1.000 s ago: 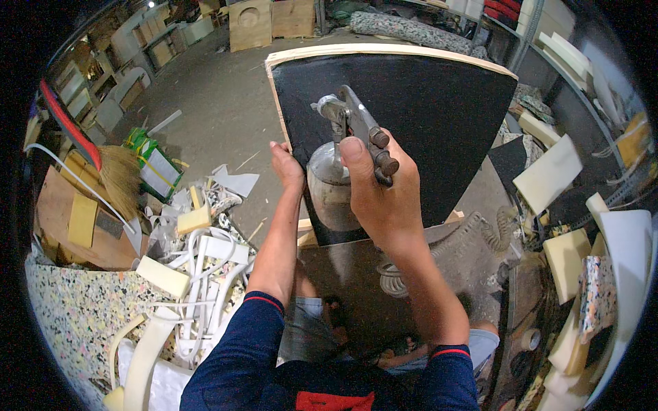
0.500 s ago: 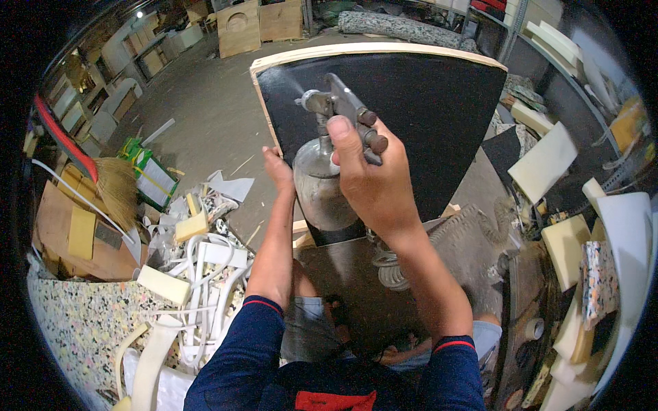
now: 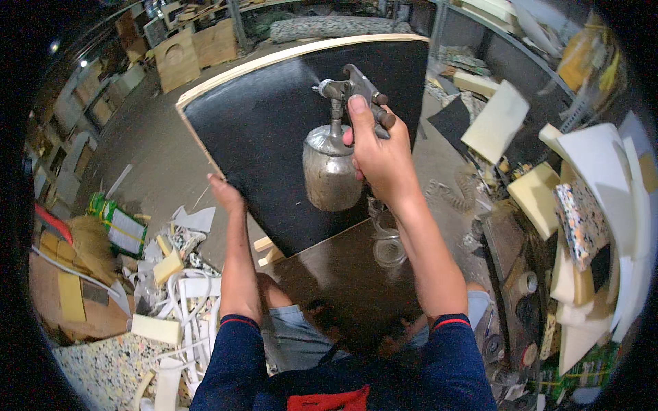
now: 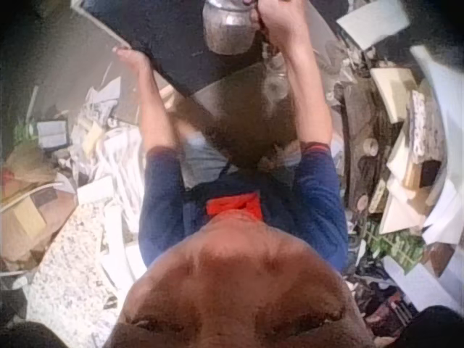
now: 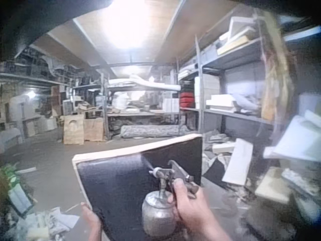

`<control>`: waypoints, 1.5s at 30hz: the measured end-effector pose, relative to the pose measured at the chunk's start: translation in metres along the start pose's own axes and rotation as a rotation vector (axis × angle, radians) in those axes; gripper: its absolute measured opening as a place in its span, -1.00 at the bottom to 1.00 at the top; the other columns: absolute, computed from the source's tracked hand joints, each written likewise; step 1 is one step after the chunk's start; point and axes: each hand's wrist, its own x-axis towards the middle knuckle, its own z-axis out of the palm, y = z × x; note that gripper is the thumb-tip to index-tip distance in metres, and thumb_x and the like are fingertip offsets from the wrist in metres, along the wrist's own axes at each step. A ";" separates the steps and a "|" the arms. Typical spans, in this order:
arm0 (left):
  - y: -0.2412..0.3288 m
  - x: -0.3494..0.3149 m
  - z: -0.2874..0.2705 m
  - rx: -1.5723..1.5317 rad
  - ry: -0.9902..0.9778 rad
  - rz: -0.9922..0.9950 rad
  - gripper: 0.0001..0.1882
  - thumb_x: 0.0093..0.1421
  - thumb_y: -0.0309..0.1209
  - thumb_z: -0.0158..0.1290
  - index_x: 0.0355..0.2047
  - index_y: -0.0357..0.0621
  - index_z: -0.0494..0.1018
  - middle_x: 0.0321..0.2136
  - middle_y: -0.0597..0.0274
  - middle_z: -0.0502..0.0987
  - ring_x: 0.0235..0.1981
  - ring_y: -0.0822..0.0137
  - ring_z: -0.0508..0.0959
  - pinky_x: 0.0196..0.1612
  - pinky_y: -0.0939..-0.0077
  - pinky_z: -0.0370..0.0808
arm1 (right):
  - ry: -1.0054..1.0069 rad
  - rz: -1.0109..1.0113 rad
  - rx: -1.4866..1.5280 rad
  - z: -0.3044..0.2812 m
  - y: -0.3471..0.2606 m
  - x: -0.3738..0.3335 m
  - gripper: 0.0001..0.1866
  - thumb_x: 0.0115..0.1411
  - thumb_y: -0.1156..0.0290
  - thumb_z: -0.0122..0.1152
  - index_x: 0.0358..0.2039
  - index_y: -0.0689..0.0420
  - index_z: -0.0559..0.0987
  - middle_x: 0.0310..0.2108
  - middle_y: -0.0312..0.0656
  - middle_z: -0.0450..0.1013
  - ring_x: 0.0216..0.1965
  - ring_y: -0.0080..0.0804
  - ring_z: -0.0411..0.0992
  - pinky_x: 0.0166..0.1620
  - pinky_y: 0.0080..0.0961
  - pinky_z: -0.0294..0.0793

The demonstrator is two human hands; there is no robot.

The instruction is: The person places a white foam strip onto a black panel, sprays adhesive onto the panel, and attaches a white foam frame around it. They press the frame into place and spray adhesive again to secure the assembly.

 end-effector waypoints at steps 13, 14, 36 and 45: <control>-0.003 0.004 0.001 -0.174 -0.064 -0.052 -0.42 0.42 0.01 -0.36 -0.42 -0.27 0.36 -0.39 0.14 0.48 -0.34 0.27 0.42 -0.17 0.29 0.38 | 0.246 -0.010 -0.054 -0.065 0.003 0.033 -0.43 0.30 -0.16 0.08 -0.36 0.21 0.43 -0.55 -0.25 0.40 -0.77 -0.62 0.23 -0.75 -0.58 0.23; -0.002 0.005 0.001 -0.221 -0.046 -0.066 -0.41 0.42 0.02 -0.38 -0.42 -0.28 0.37 -0.40 0.12 0.48 -0.35 0.25 0.41 -0.16 0.27 0.38 | 0.257 -0.010 -0.055 -0.068 0.003 0.035 -0.43 0.30 -0.16 0.08 -0.36 0.22 0.43 -0.55 -0.24 0.40 -0.78 -0.62 0.23 -0.75 -0.59 0.23; 0.009 -0.006 -0.002 -0.425 -0.192 -0.135 -0.33 0.43 -0.02 -0.44 0.03 -0.47 0.35 0.00 -0.01 0.47 -0.01 0.11 0.47 0.14 0.29 0.36 | 0.276 0.074 0.042 -0.158 -0.007 0.070 -0.35 0.29 -0.25 -0.01 -0.17 0.21 0.40 -0.53 -0.21 0.38 -0.73 -0.59 0.24 -0.74 -0.58 0.28; 0.021 -0.014 -0.001 -0.469 -0.259 -0.182 -0.31 0.39 0.02 -0.47 0.12 -0.37 0.31 0.08 -0.01 0.43 0.07 0.07 0.45 0.18 0.22 0.34 | 0.221 0.111 0.242 -0.205 0.002 0.100 -0.33 0.30 -0.32 -0.13 -0.20 0.14 0.46 -0.53 -0.17 0.45 -0.71 -0.55 0.25 -0.69 -0.50 0.33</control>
